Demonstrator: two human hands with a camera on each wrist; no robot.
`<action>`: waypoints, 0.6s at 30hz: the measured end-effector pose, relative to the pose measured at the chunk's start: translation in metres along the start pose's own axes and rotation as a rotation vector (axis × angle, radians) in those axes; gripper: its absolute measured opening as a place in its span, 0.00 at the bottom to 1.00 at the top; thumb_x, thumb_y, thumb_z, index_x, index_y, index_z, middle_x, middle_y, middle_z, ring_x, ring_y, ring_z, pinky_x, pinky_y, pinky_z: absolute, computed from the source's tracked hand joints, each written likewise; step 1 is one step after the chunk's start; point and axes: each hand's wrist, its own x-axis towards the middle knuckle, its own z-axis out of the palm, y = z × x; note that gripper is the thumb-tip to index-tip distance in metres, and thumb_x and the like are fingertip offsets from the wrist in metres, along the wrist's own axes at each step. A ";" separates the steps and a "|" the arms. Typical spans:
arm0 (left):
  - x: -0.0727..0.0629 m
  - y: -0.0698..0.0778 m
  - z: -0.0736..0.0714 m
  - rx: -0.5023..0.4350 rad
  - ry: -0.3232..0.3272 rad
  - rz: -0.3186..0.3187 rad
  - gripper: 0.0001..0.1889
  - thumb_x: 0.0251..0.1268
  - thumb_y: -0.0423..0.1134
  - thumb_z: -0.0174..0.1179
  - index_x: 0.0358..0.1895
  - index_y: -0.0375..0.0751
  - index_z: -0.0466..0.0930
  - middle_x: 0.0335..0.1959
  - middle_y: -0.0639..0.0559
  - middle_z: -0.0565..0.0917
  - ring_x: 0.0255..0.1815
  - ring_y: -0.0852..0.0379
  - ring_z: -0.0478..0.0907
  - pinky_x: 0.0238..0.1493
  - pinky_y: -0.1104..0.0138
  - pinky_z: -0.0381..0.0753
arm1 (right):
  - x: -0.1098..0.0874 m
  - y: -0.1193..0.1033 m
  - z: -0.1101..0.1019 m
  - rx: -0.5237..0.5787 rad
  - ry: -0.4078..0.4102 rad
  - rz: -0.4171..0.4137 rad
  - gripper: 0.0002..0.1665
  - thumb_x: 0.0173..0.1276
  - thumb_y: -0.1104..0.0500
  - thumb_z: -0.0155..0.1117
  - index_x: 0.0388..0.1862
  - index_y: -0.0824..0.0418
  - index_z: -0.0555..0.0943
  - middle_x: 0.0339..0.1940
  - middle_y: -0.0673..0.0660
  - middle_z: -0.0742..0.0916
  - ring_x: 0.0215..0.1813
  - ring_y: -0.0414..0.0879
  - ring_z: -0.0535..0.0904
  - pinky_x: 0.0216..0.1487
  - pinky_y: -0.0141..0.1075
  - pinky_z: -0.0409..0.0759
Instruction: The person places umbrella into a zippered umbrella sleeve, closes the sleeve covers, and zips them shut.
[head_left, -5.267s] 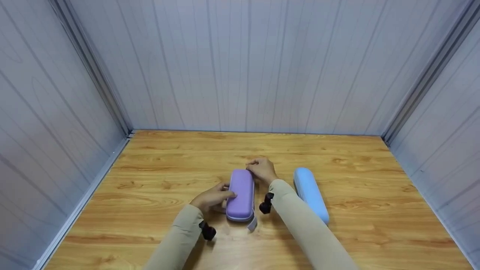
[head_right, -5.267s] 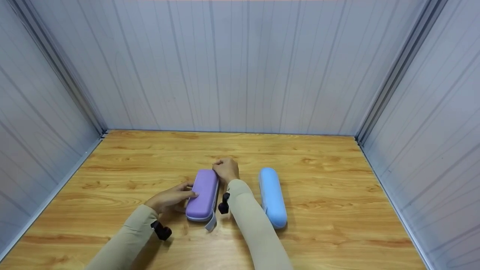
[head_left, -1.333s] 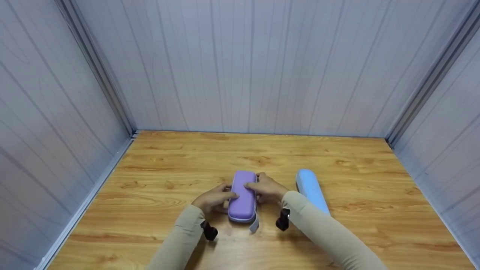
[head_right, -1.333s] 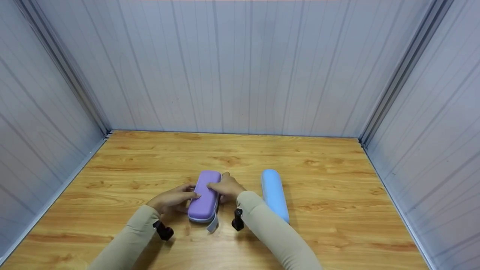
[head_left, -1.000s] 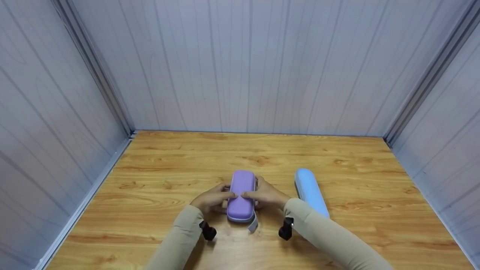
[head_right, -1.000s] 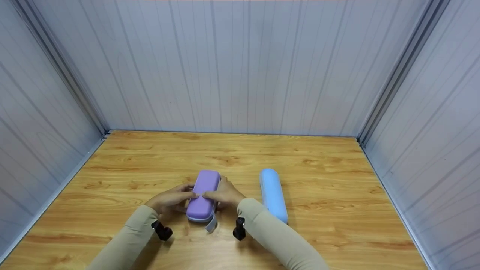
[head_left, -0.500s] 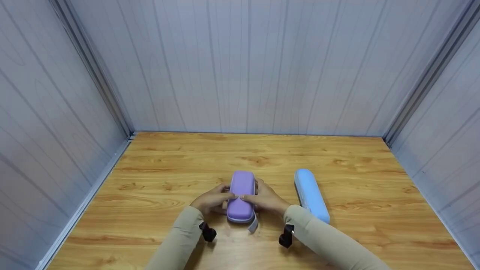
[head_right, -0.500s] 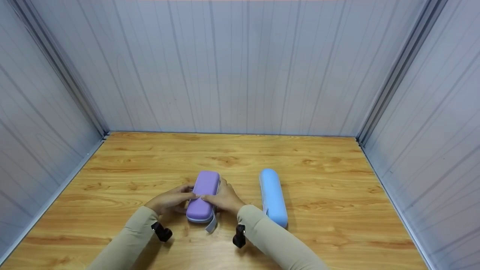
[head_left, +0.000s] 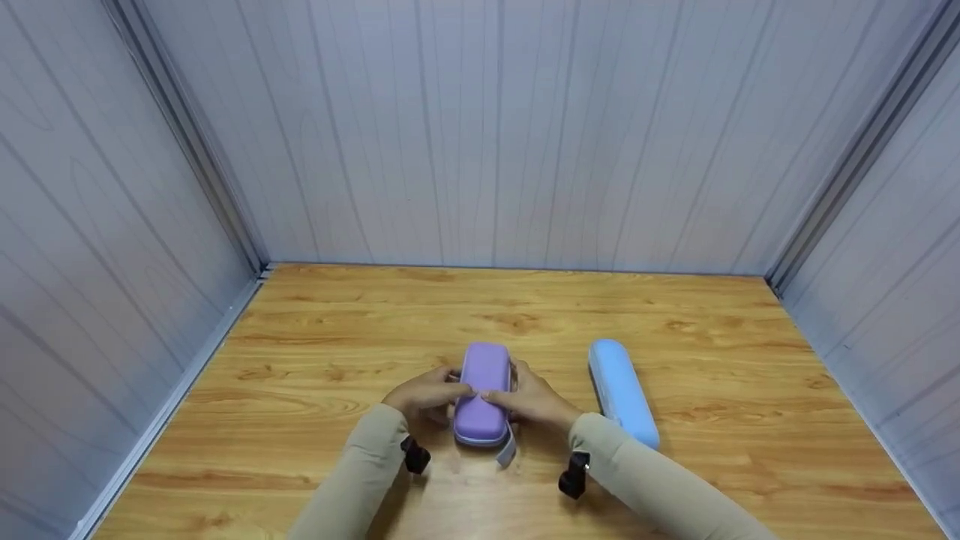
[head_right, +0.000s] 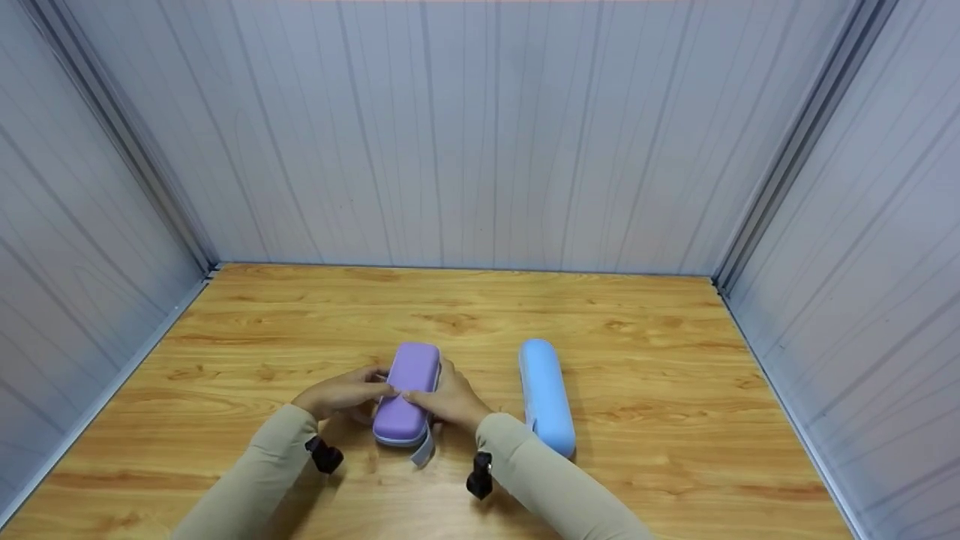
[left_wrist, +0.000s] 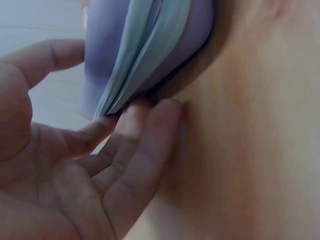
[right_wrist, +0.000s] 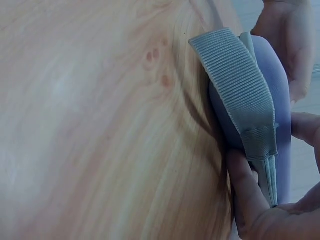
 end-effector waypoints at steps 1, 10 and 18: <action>0.000 0.003 -0.001 0.043 0.002 -0.002 0.34 0.63 0.45 0.62 0.70 0.32 0.65 0.53 0.39 0.79 0.49 0.44 0.80 0.45 0.52 0.85 | 0.000 0.000 0.000 -0.003 -0.001 0.000 0.61 0.65 0.43 0.72 0.81 0.65 0.46 0.71 0.74 0.67 0.60 0.58 0.77 0.52 0.45 0.82; 0.014 0.026 -0.009 0.550 0.157 0.065 0.22 0.71 0.48 0.53 0.57 0.34 0.79 0.51 0.41 0.82 0.52 0.44 0.78 0.54 0.51 0.78 | 0.000 0.002 0.001 0.032 0.002 0.023 0.59 0.64 0.48 0.73 0.81 0.66 0.48 0.67 0.74 0.72 0.50 0.54 0.83 0.43 0.44 0.85; 0.032 0.031 -0.010 0.697 0.292 0.084 0.18 0.73 0.44 0.55 0.59 0.39 0.80 0.49 0.44 0.84 0.51 0.46 0.81 0.52 0.50 0.79 | 0.000 0.003 -0.002 0.009 0.014 0.046 0.61 0.63 0.44 0.73 0.81 0.65 0.47 0.69 0.73 0.71 0.54 0.55 0.80 0.47 0.43 0.83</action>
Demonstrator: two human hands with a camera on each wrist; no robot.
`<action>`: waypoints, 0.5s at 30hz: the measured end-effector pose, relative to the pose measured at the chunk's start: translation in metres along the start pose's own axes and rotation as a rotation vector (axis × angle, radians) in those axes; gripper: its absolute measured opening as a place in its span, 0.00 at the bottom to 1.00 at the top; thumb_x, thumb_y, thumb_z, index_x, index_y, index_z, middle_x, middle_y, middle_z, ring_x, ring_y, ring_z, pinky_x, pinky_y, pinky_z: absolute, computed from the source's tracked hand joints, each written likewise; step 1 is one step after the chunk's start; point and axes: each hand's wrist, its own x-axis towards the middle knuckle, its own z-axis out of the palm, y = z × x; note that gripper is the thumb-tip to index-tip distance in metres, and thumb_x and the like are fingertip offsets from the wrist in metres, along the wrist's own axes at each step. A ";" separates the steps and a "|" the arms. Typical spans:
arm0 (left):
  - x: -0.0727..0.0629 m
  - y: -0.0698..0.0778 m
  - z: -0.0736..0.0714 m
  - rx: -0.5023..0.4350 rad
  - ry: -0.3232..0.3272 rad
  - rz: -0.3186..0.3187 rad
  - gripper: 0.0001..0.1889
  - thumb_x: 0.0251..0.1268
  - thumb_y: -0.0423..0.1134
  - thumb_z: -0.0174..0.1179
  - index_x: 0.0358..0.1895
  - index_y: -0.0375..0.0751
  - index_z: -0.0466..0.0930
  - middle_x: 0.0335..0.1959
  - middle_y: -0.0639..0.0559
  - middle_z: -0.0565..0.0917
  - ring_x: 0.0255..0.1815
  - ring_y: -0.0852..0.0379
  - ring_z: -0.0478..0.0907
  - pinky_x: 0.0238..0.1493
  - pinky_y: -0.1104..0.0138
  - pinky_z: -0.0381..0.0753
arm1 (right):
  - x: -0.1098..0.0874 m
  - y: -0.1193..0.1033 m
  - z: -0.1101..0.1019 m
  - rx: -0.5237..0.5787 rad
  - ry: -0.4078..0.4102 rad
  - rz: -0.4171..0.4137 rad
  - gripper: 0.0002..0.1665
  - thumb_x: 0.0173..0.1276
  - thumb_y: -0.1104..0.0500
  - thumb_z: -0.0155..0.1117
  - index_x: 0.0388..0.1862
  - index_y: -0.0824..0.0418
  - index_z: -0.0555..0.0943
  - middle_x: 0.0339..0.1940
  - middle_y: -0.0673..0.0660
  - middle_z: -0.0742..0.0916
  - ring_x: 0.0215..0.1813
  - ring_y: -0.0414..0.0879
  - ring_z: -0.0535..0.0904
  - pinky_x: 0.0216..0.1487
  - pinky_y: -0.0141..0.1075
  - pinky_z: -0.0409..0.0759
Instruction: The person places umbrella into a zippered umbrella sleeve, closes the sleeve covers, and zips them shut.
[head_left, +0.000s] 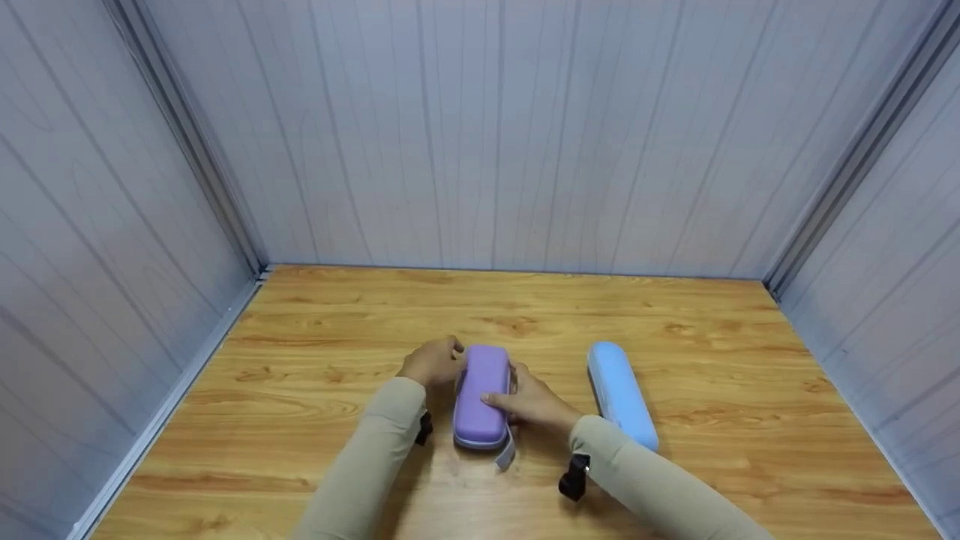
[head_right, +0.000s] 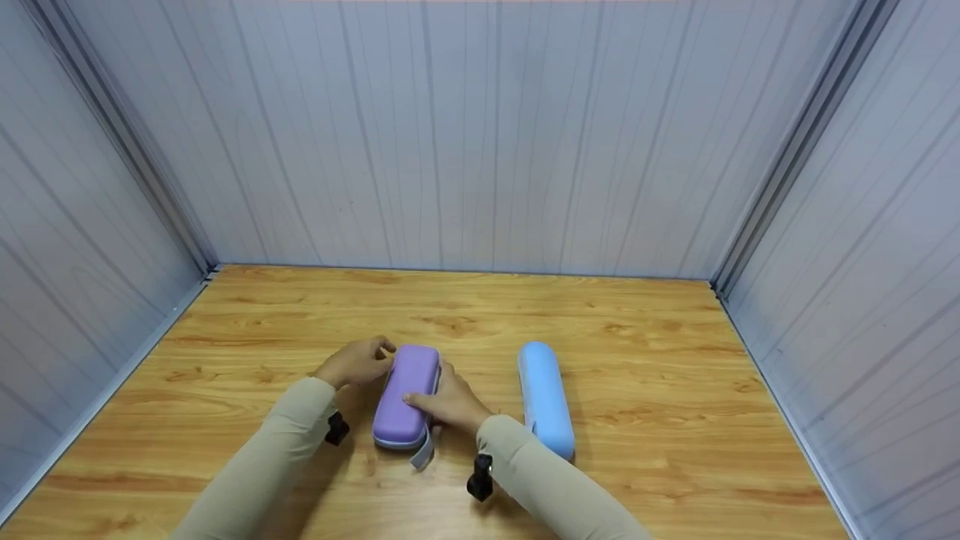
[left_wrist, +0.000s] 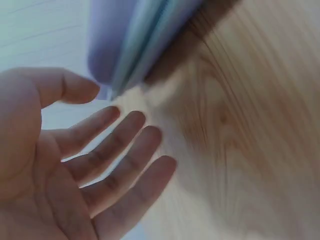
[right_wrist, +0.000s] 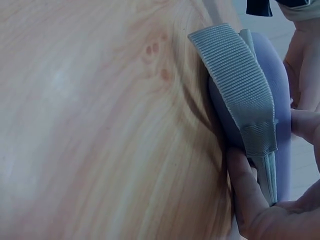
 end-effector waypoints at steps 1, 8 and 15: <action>0.003 0.001 0.000 0.029 0.020 0.011 0.17 0.73 0.43 0.55 0.58 0.39 0.80 0.48 0.44 0.84 0.50 0.46 0.81 0.51 0.51 0.80 | 0.000 0.000 -0.001 -0.003 0.002 0.002 0.61 0.63 0.44 0.73 0.81 0.64 0.48 0.68 0.73 0.71 0.53 0.54 0.81 0.47 0.43 0.83; 0.024 0.005 -0.003 0.100 0.021 0.118 0.14 0.75 0.35 0.55 0.59 0.42 0.80 0.48 0.45 0.84 0.48 0.49 0.82 0.49 0.55 0.81 | 0.000 0.000 -0.003 -0.003 -0.009 -0.011 0.60 0.64 0.44 0.72 0.81 0.65 0.47 0.67 0.73 0.73 0.51 0.53 0.82 0.46 0.43 0.83; 0.034 0.006 -0.001 -0.013 -0.075 0.182 0.20 0.71 0.24 0.50 0.62 0.39 0.78 0.53 0.39 0.82 0.55 0.43 0.79 0.54 0.54 0.80 | -0.001 0.001 -0.001 0.010 -0.019 -0.029 0.60 0.65 0.45 0.72 0.81 0.65 0.46 0.68 0.74 0.71 0.54 0.55 0.81 0.47 0.43 0.83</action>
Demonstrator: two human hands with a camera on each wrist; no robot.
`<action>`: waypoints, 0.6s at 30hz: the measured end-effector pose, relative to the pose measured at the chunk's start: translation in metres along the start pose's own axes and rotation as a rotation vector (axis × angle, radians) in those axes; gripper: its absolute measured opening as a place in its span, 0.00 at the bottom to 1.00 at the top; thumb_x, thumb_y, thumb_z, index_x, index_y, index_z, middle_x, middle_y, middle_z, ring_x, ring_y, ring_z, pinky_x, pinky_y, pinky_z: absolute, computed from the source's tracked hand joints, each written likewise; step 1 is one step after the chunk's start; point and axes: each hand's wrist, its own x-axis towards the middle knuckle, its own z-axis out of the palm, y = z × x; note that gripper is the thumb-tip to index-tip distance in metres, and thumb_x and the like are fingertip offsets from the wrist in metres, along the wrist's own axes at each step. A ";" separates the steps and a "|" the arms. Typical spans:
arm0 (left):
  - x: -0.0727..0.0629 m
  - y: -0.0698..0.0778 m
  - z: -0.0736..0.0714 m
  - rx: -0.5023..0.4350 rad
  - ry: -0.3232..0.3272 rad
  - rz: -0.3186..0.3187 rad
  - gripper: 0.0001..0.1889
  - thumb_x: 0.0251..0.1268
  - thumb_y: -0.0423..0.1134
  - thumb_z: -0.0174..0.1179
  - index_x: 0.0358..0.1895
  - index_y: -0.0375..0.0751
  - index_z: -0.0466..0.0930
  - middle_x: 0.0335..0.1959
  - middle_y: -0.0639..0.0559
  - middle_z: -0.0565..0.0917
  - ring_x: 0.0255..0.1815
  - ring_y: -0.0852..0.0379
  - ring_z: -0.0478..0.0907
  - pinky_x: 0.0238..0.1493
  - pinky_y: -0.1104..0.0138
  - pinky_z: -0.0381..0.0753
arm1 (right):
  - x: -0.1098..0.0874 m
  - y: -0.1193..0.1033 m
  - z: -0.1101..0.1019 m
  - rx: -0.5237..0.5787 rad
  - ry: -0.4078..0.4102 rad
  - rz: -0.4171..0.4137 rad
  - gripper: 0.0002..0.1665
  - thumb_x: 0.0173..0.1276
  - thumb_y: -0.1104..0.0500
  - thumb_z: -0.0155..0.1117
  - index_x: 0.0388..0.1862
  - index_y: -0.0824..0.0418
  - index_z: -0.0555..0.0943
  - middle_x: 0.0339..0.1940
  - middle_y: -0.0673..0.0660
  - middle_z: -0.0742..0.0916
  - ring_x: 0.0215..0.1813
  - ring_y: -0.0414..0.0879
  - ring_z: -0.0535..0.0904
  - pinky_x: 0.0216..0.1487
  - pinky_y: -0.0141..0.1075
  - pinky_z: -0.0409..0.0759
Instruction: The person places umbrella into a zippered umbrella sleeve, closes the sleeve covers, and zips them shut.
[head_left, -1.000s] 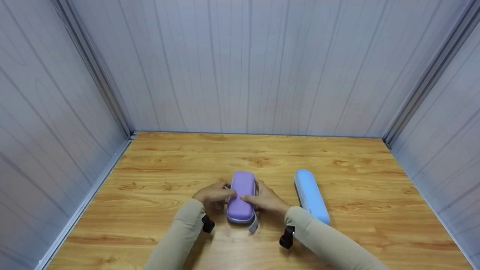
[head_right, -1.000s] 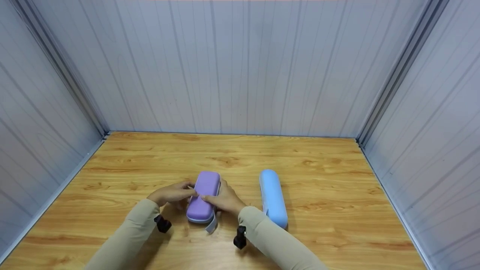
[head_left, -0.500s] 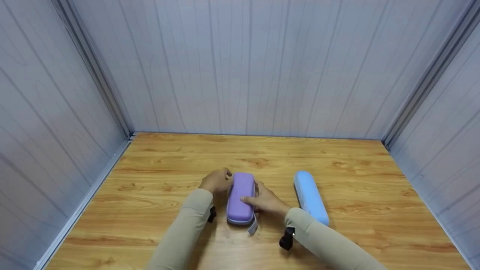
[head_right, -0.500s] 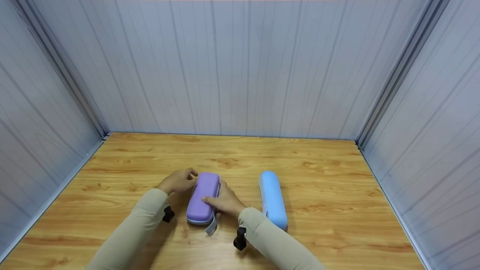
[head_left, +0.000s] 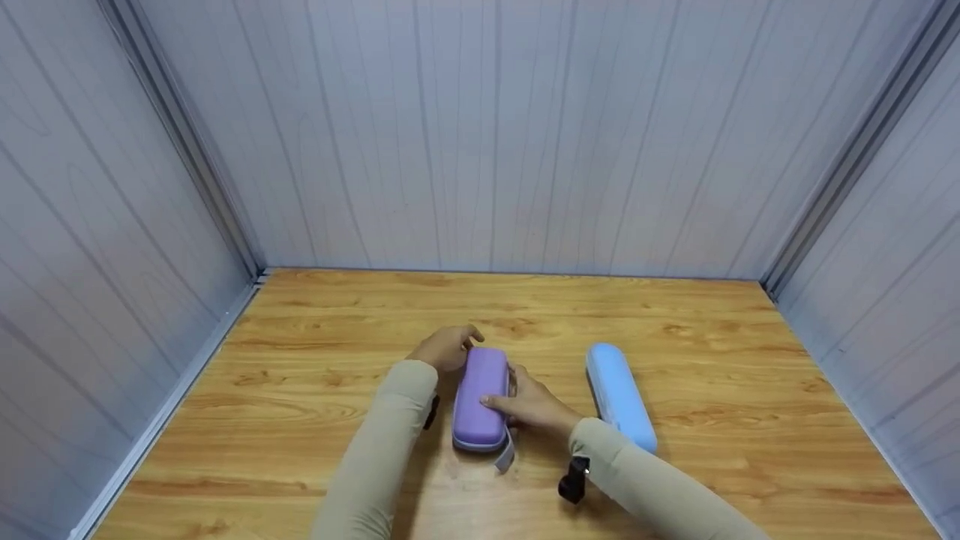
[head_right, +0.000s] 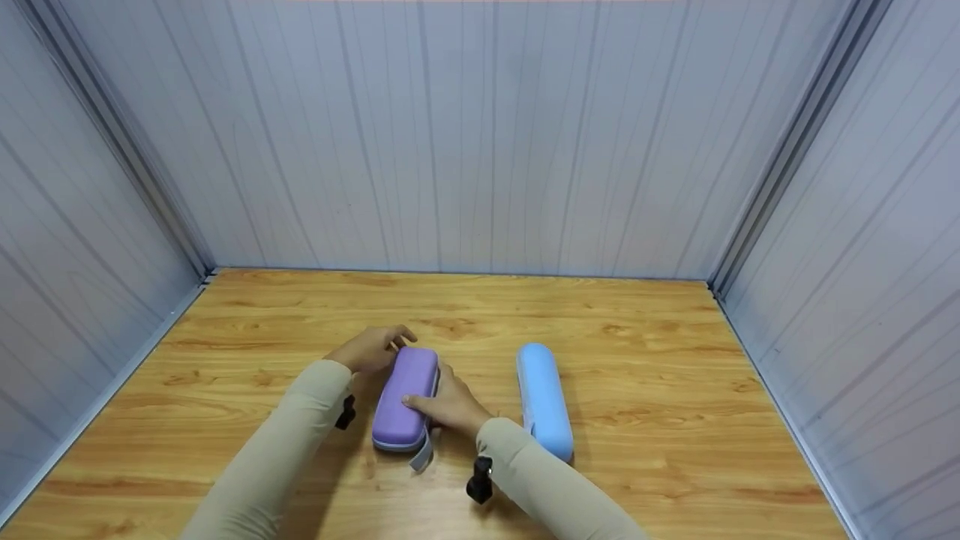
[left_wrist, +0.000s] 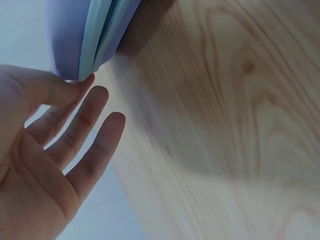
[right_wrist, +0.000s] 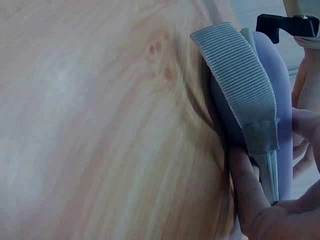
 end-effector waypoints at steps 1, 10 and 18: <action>0.001 0.000 0.001 -0.002 -0.008 0.010 0.21 0.69 0.22 0.50 0.61 0.39 0.79 0.52 0.39 0.83 0.55 0.43 0.79 0.54 0.54 0.80 | 0.000 0.000 0.000 0.002 -0.001 -0.002 0.60 0.65 0.46 0.72 0.81 0.65 0.46 0.68 0.74 0.72 0.53 0.55 0.81 0.46 0.43 0.84; 0.008 0.000 0.009 0.120 -0.018 0.063 0.21 0.65 0.18 0.53 0.56 0.40 0.83 0.50 0.42 0.84 0.54 0.45 0.80 0.55 0.56 0.79 | 0.000 0.000 0.003 0.028 -0.008 -0.021 0.59 0.66 0.48 0.72 0.81 0.66 0.46 0.67 0.76 0.71 0.51 0.56 0.83 0.44 0.44 0.85; 0.012 -0.007 0.009 0.173 0.049 0.141 0.15 0.69 0.21 0.55 0.51 0.37 0.86 0.48 0.42 0.86 0.53 0.44 0.82 0.56 0.56 0.80 | 0.000 0.001 0.000 0.001 -0.012 -0.026 0.59 0.66 0.45 0.70 0.81 0.65 0.46 0.68 0.74 0.71 0.50 0.53 0.83 0.46 0.42 0.84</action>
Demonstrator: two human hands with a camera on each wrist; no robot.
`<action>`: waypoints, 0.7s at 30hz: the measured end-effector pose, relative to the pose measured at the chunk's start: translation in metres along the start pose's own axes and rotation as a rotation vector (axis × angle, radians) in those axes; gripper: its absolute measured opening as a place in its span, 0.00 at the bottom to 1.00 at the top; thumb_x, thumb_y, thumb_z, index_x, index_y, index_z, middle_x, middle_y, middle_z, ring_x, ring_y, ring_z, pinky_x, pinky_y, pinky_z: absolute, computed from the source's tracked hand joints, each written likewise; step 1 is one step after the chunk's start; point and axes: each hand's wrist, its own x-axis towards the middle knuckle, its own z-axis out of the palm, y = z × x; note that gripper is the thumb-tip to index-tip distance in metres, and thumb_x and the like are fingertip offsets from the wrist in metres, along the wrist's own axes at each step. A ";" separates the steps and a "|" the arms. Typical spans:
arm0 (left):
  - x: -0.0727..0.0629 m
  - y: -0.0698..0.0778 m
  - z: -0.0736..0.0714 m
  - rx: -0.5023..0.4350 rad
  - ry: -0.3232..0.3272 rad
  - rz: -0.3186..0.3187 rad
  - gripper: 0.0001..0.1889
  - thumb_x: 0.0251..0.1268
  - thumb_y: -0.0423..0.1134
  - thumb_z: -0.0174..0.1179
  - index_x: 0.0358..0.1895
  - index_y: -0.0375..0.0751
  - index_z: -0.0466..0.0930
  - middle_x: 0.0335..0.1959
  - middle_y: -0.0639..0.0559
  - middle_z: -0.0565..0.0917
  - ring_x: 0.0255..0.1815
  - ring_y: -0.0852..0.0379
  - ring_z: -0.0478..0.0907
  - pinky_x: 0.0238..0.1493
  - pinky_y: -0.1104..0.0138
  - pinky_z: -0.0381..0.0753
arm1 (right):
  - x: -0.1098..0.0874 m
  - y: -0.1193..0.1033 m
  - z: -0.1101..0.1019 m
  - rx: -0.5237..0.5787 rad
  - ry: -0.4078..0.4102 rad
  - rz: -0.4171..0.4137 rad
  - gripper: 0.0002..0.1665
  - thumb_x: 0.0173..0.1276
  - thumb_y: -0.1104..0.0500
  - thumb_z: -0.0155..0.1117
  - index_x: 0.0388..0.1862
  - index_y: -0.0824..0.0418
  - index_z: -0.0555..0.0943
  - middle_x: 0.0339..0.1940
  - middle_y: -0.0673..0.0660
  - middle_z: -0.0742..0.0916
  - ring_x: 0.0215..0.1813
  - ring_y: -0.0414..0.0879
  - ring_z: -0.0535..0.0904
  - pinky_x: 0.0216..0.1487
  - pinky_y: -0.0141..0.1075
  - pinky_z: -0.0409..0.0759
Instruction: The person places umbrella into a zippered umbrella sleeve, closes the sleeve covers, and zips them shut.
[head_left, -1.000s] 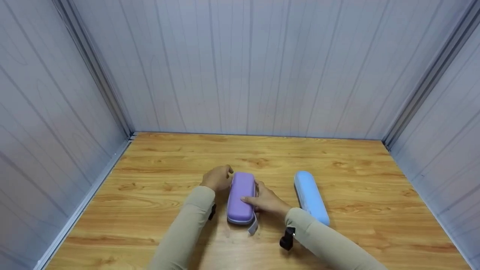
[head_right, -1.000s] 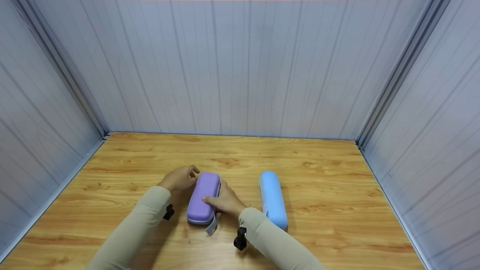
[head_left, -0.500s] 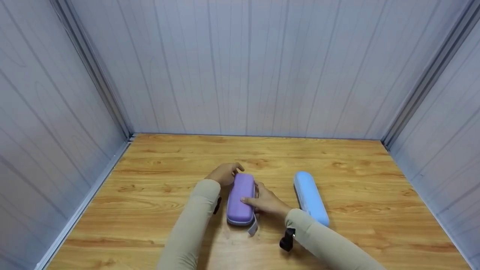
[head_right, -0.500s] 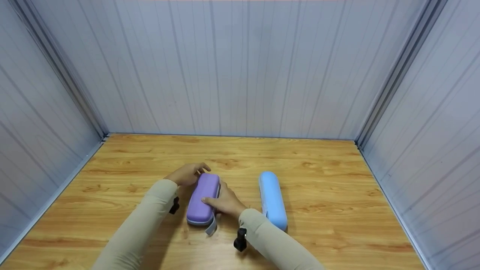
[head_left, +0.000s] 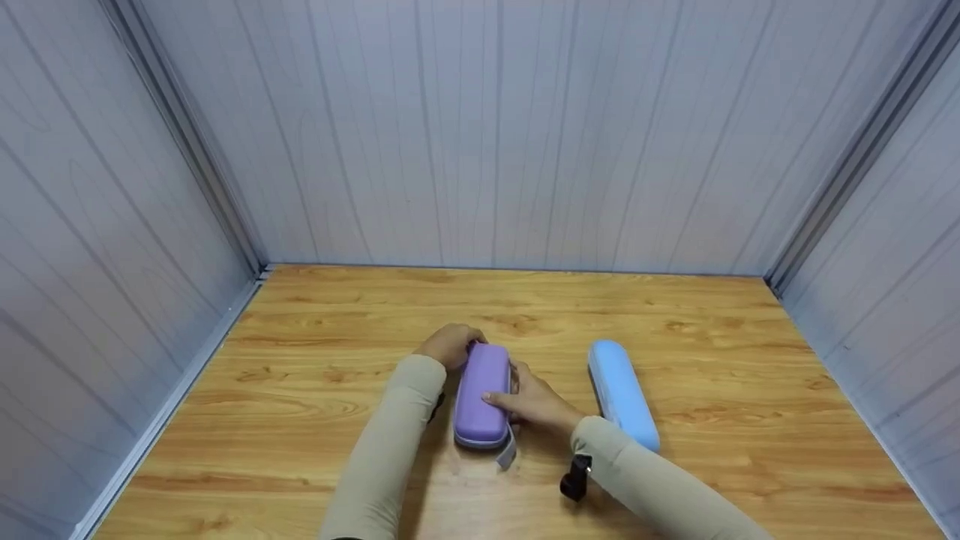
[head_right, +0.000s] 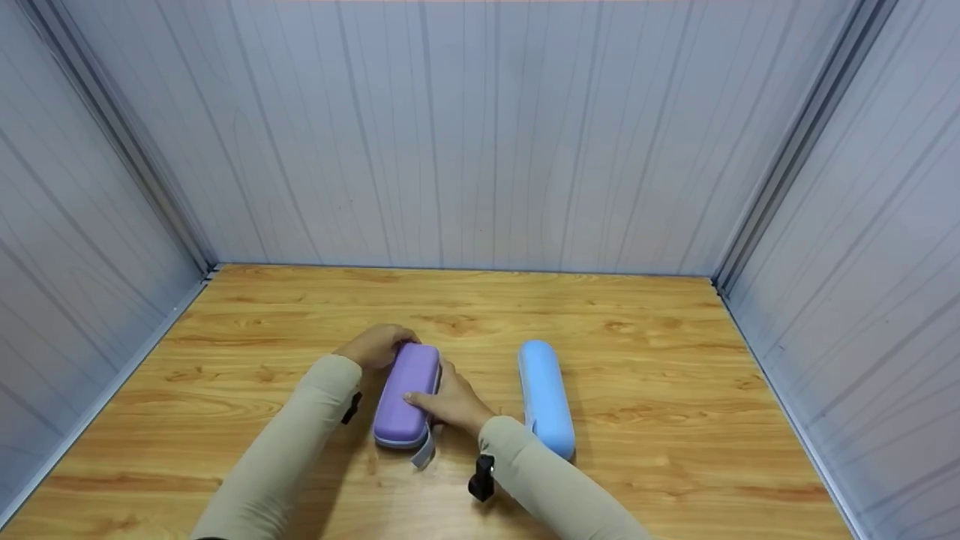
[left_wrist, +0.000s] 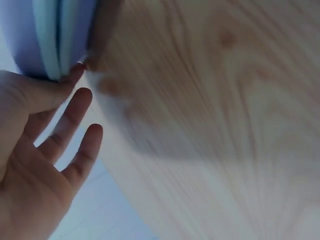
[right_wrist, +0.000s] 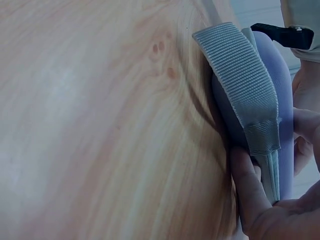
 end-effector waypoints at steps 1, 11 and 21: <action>0.000 -0.002 0.001 0.014 0.011 0.016 0.13 0.70 0.22 0.55 0.50 0.37 0.86 0.47 0.42 0.86 0.52 0.44 0.82 0.55 0.56 0.80 | 0.000 0.000 0.000 -0.004 0.001 -0.002 0.59 0.66 0.44 0.70 0.81 0.65 0.46 0.68 0.74 0.71 0.51 0.53 0.83 0.47 0.42 0.84; 0.002 -0.014 0.000 0.033 0.079 0.158 0.10 0.70 0.24 0.57 0.45 0.34 0.88 0.42 0.41 0.88 0.47 0.44 0.84 0.51 0.55 0.82 | -0.002 0.002 -0.001 -0.007 0.017 0.001 0.58 0.66 0.45 0.71 0.81 0.66 0.48 0.66 0.74 0.73 0.48 0.53 0.83 0.44 0.42 0.84; -0.004 -0.020 0.001 0.011 0.085 0.077 0.08 0.72 0.29 0.59 0.44 0.36 0.88 0.41 0.43 0.88 0.45 0.46 0.84 0.48 0.55 0.83 | -0.001 0.001 0.003 0.008 0.015 0.023 0.61 0.65 0.45 0.72 0.81 0.66 0.46 0.61 0.72 0.77 0.43 0.50 0.85 0.40 0.40 0.84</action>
